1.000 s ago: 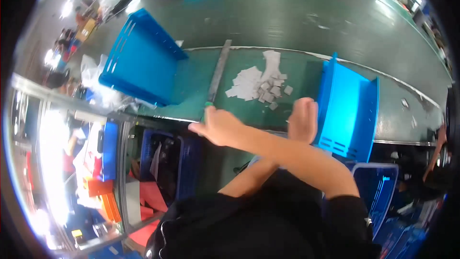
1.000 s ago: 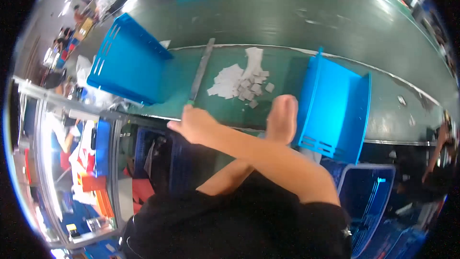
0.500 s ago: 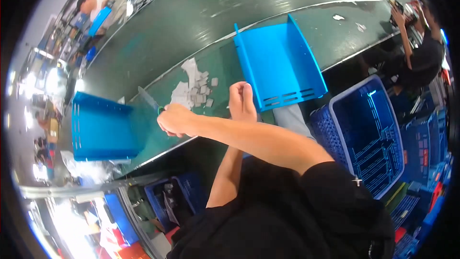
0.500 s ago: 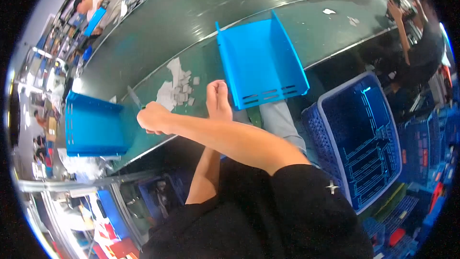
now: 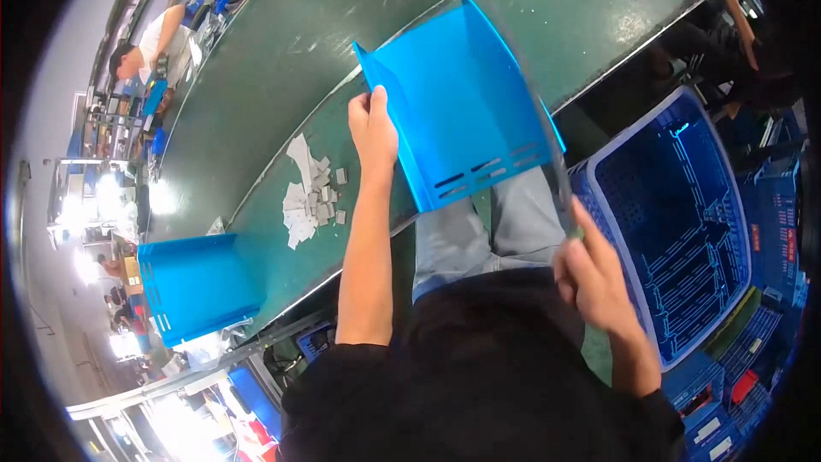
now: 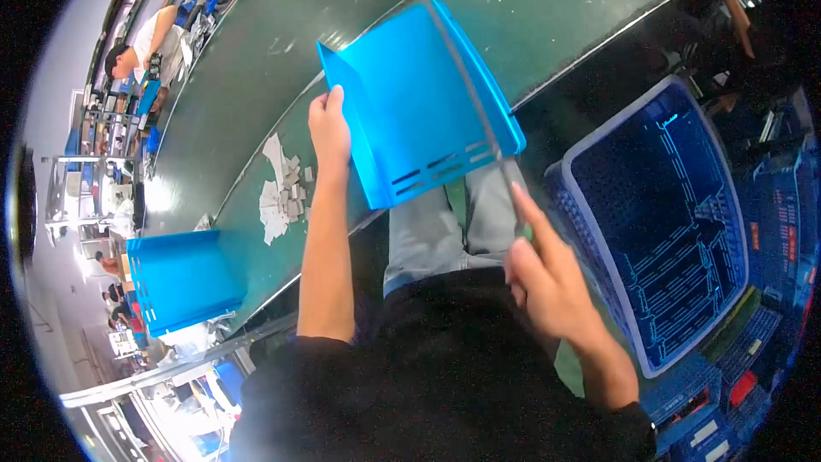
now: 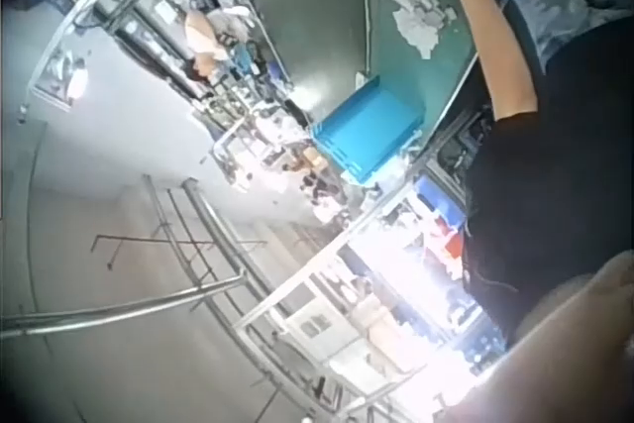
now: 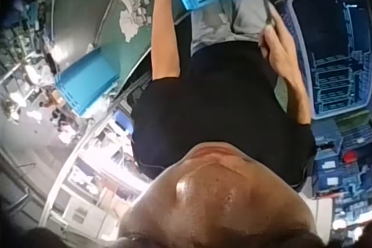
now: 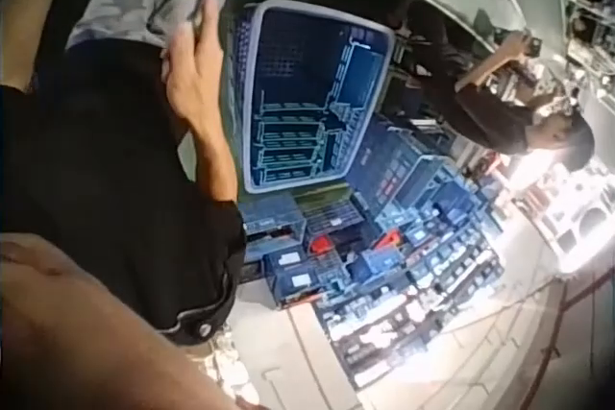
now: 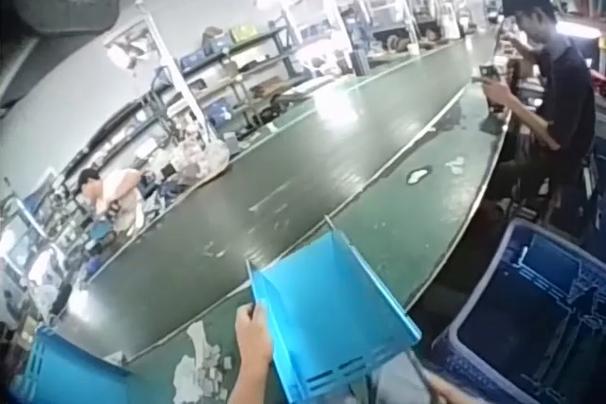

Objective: Assembling electronic circuit board units into plastic housings and managing component bins on a factory assembly line.

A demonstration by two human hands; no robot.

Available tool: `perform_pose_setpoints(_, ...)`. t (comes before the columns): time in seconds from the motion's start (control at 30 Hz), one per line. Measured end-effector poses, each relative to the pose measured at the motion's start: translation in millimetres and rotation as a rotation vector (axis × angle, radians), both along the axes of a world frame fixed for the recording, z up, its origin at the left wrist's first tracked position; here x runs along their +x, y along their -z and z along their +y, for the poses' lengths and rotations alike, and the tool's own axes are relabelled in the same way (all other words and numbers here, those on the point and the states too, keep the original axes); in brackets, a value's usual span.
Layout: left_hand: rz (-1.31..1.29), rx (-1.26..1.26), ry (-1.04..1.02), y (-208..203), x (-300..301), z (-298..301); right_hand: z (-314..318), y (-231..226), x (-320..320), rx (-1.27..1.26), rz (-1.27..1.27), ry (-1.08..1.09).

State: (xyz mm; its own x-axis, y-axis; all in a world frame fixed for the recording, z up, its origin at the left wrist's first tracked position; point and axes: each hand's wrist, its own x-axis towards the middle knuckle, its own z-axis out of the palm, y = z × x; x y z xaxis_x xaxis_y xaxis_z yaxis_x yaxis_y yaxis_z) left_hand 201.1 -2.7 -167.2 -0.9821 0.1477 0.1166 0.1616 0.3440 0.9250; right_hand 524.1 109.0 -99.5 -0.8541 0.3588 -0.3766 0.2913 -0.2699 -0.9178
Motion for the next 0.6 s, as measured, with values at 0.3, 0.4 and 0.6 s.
perform_pose_setpoints(0.3,-0.108,-0.008,0.253,11.7,-166.8,30.7,-5.4,37.6,6.1,-0.087,-0.098,-0.249)
perform_pose_setpoints(0.4,0.317,-0.21,0.18,11.3,-173.1,55.6,-5.9,50.3,7.6,-0.174,-0.064,-0.339)
perform_pose_setpoints(0.6,-0.281,0.328,0.284,9.7,-151.7,58.4,-3.6,49.4,-20.4,-0.09,-0.029,-0.405)
